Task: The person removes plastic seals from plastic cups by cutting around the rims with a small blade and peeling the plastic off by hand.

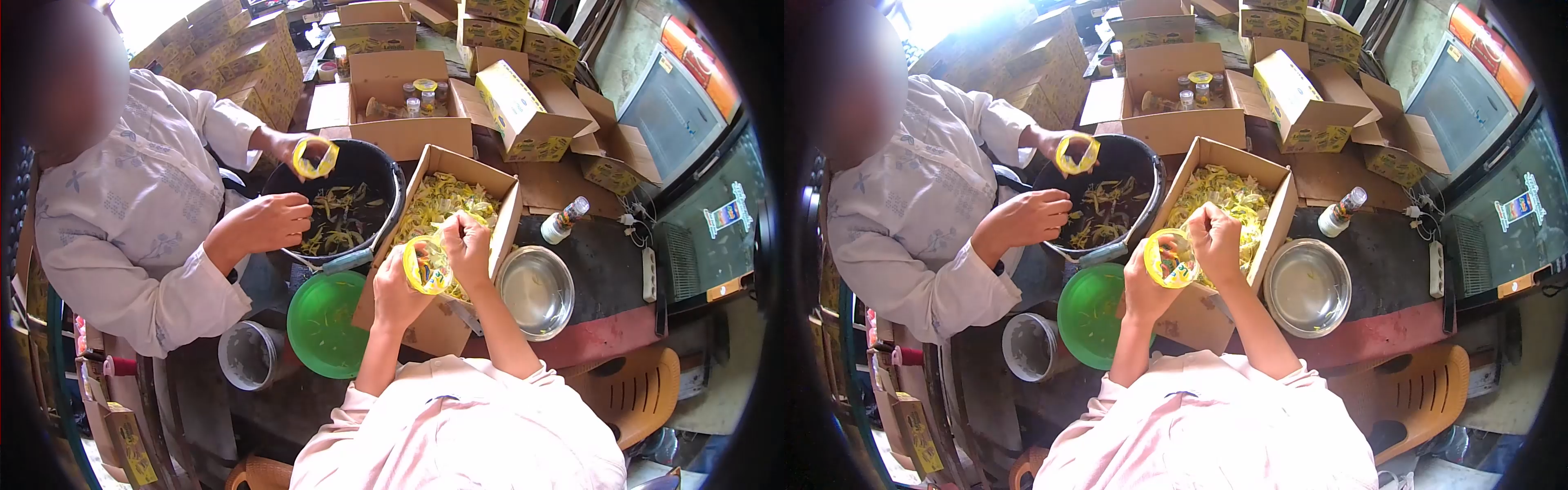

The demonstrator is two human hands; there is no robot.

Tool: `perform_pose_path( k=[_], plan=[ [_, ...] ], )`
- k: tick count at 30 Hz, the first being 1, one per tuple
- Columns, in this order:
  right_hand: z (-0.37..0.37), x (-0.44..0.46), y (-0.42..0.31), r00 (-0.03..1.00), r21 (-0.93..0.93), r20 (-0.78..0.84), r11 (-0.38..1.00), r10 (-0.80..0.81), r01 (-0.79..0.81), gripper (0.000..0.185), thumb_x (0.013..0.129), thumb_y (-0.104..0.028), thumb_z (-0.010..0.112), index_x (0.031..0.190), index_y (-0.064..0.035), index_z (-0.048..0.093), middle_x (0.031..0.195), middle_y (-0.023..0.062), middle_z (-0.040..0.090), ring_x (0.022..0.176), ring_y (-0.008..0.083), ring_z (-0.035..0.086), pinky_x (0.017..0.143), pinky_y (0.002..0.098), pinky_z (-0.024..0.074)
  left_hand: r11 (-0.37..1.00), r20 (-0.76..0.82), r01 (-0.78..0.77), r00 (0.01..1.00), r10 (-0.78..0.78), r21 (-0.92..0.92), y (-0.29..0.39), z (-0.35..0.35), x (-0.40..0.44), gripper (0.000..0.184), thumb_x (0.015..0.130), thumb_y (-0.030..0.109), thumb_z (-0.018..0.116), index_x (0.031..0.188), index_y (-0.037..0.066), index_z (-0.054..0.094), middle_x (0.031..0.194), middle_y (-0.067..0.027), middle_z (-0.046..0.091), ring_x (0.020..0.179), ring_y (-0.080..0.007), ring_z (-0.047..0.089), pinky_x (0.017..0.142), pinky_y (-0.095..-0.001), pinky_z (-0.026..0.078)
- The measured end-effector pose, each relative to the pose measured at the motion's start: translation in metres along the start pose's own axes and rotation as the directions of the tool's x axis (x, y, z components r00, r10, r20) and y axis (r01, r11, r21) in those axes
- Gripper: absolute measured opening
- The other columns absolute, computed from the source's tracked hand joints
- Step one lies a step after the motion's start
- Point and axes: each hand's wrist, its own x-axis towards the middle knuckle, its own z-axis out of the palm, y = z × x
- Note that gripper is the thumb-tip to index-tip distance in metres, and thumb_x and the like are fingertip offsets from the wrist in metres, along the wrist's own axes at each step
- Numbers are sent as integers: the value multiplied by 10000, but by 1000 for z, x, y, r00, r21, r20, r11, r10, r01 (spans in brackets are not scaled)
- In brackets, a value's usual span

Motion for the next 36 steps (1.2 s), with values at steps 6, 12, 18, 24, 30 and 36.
perform_pose_path(
  k=[6, 12, 18, 24, 30, 36],
  plan=[
    [7, 3, 4, 988, 66, -152, 997, 35, -25, 256, 864, -154, 506, 648, -18, 481, 494, -5, 416, 463, 68, 381, 426, 264, 312, 998, -89, 50, 995, -47, 30, 4, 8, -3, 442, 611, 139, 798, 973, 46, 561, 842, -37, 590, 699, -128, 598, 592, -241, 475],
    [7, 10, 14, 961, 35, -259, 996, 93, -87, 249, 894, -134, 467, 673, -23, 498, 497, -4, 422, 456, 66, 378, 420, 273, 308, 995, -146, 74, 986, -83, -65, 8, 8, -6, 455, 627, 111, 792, 999, 36, 540, 854, -39, 589, 713, -105, 587, 616, -230, 481],
    [-39, 33, 82, 987, -273, -107, 952, 117, -142, 214, 885, -162, 496, 789, 19, 557, 614, 99, 541, 557, 196, 522, 534, 324, 408, 981, -201, 120, 968, -149, -152, 3, -18, -3, 467, 595, -6, 769, 999, 25, 538, 892, -34, 582, 723, -82, 566, 624, -206, 478],
    [-35, 18, 83, 984, -385, 141, 922, 107, -44, 334, 854, -171, 560, 1139, 2, 549, 836, 145, 627, 763, 259, 613, 706, 345, 482, 980, -139, 89, 984, -115, -176, -1, -14, 1, 443, 601, 102, 786, 961, 25, 540, 888, -66, 581, 745, -171, 595, 645, -276, 503],
    [-30, 29, 27, 979, -211, 185, 969, -88, 127, 201, 843, -163, 581, 974, -21, 638, 856, 135, 635, 768, 240, 610, 701, 346, 474, 1000, -96, 18, 995, -16, 14, 2, -19, 7, 467, 599, 107, 786, 988, 28, 539, 929, -77, 552, 780, -188, 596, 669, -282, 501],
    [-16, 20, -34, 868, -171, 440, 927, -230, 333, 181, 765, -201, 681, 865, -54, 649, 784, 74, 606, 728, 208, 578, 695, 327, 426, 996, -64, -49, 996, 54, 79, 7, -18, 11, 468, 585, 91, 766, 982, 21, 530, 922, -124, 562, 841, -285, 569, 731, -351, 498]
  ],
)
